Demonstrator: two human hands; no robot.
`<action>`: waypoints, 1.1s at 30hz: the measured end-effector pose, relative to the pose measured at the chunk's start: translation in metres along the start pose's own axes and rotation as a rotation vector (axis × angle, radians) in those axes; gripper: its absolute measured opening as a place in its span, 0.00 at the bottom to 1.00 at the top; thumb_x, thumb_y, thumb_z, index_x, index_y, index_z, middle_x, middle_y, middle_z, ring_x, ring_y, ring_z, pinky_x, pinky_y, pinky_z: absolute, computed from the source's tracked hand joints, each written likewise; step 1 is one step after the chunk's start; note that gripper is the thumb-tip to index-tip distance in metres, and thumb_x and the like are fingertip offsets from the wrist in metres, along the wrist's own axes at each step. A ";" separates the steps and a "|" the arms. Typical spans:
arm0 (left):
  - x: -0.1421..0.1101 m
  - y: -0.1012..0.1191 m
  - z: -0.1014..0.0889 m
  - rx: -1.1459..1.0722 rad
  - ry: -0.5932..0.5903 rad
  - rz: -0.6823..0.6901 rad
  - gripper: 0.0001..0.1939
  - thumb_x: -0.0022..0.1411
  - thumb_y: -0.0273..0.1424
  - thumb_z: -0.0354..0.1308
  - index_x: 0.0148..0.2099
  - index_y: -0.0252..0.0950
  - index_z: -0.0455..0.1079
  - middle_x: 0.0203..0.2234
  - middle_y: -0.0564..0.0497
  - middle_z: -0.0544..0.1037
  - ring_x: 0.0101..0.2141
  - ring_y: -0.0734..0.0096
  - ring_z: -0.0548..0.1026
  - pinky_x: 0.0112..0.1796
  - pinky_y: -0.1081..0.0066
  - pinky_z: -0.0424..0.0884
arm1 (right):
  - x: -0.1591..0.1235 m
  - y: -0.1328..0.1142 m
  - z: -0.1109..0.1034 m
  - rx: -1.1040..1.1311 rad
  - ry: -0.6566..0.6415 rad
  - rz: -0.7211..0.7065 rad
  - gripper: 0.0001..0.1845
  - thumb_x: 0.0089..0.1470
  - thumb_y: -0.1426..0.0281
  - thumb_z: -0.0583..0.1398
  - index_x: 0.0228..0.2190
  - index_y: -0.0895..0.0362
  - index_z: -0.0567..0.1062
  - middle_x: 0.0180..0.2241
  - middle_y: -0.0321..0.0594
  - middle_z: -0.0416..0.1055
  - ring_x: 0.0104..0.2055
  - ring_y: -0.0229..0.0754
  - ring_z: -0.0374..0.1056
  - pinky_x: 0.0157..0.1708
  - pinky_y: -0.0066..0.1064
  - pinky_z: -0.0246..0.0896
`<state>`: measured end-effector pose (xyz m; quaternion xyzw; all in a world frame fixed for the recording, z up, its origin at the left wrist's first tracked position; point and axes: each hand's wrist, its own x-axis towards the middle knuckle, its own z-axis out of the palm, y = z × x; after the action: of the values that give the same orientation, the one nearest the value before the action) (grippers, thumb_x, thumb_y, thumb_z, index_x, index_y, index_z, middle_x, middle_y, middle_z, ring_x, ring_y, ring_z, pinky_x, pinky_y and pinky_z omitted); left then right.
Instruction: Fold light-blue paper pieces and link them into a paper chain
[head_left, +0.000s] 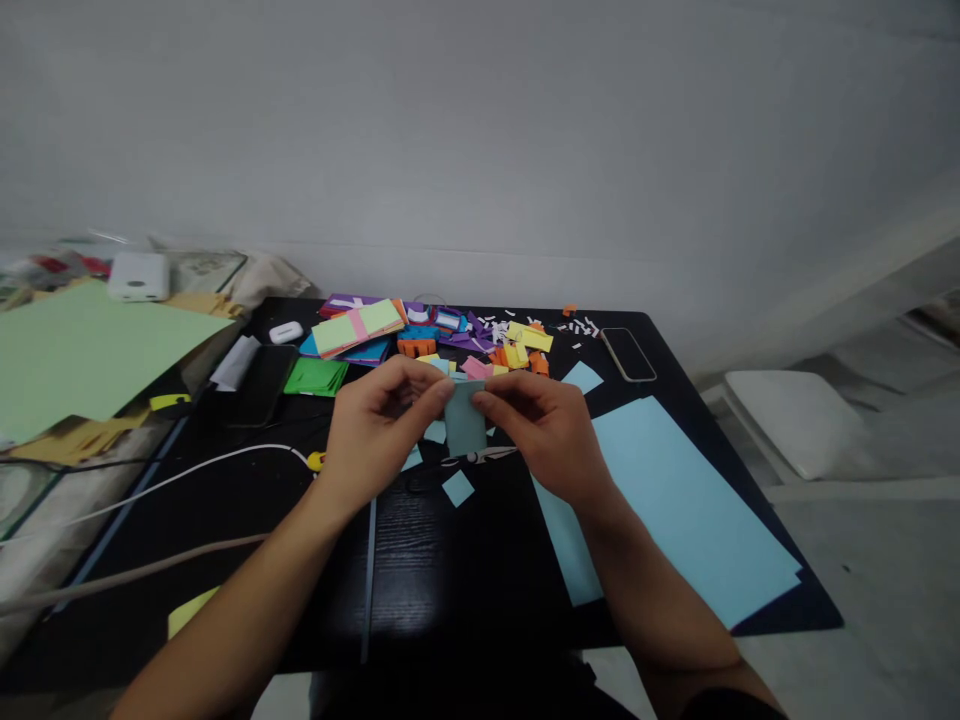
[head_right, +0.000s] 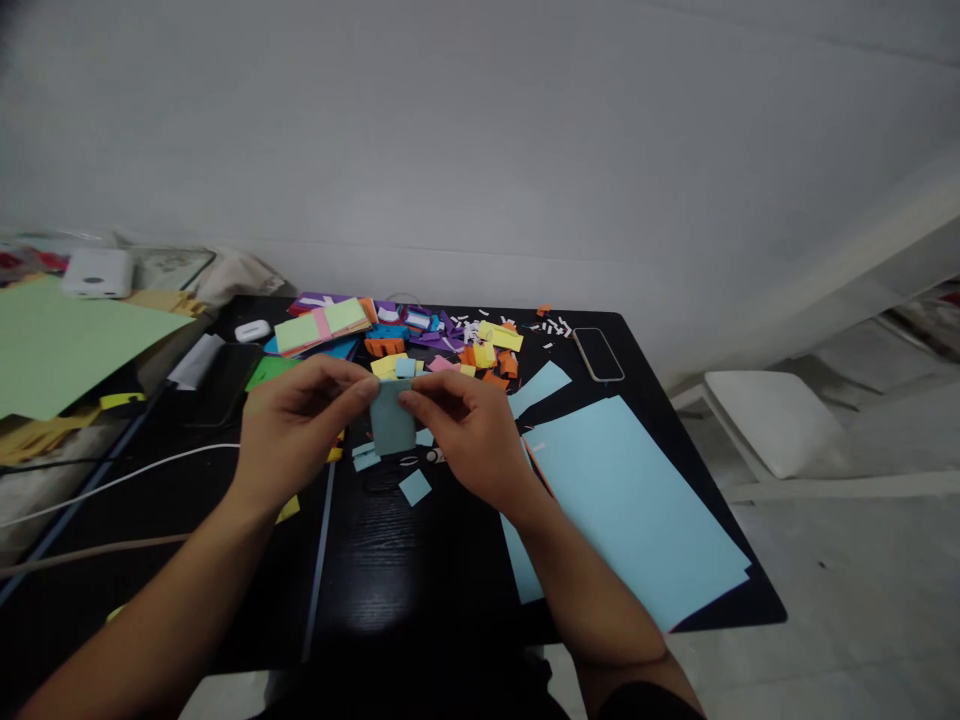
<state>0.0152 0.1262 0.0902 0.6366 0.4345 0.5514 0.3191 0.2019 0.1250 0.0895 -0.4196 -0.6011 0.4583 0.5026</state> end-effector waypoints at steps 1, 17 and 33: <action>0.001 0.000 0.000 -0.012 0.011 -0.015 0.03 0.64 0.28 0.66 0.36 0.37 0.78 0.24 0.55 0.79 0.24 0.77 0.76 0.25 0.77 0.71 | 0.000 0.000 0.001 0.003 0.003 -0.003 0.09 0.57 0.63 0.70 0.38 0.54 0.82 0.33 0.37 0.82 0.35 0.40 0.78 0.37 0.33 0.77; 0.001 -0.003 -0.002 -0.082 0.004 -0.016 0.04 0.64 0.31 0.68 0.42 0.38 0.80 0.28 0.53 0.83 0.25 0.74 0.79 0.27 0.75 0.76 | -0.005 -0.002 0.003 -0.046 0.160 -0.150 0.07 0.57 0.72 0.70 0.39 0.49 0.86 0.37 0.34 0.85 0.40 0.42 0.81 0.44 0.36 0.80; 0.000 -0.003 -0.001 -0.054 0.007 -0.088 0.06 0.64 0.33 0.67 0.35 0.38 0.79 0.20 0.55 0.79 0.19 0.74 0.76 0.22 0.75 0.72 | -0.006 -0.003 0.000 -0.158 0.092 -0.189 0.06 0.59 0.70 0.69 0.39 0.49 0.86 0.37 0.36 0.85 0.39 0.42 0.80 0.41 0.35 0.77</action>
<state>0.0137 0.1276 0.0884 0.6060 0.4480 0.5509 0.3585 0.2024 0.1186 0.0913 -0.4201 -0.6484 0.3405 0.5358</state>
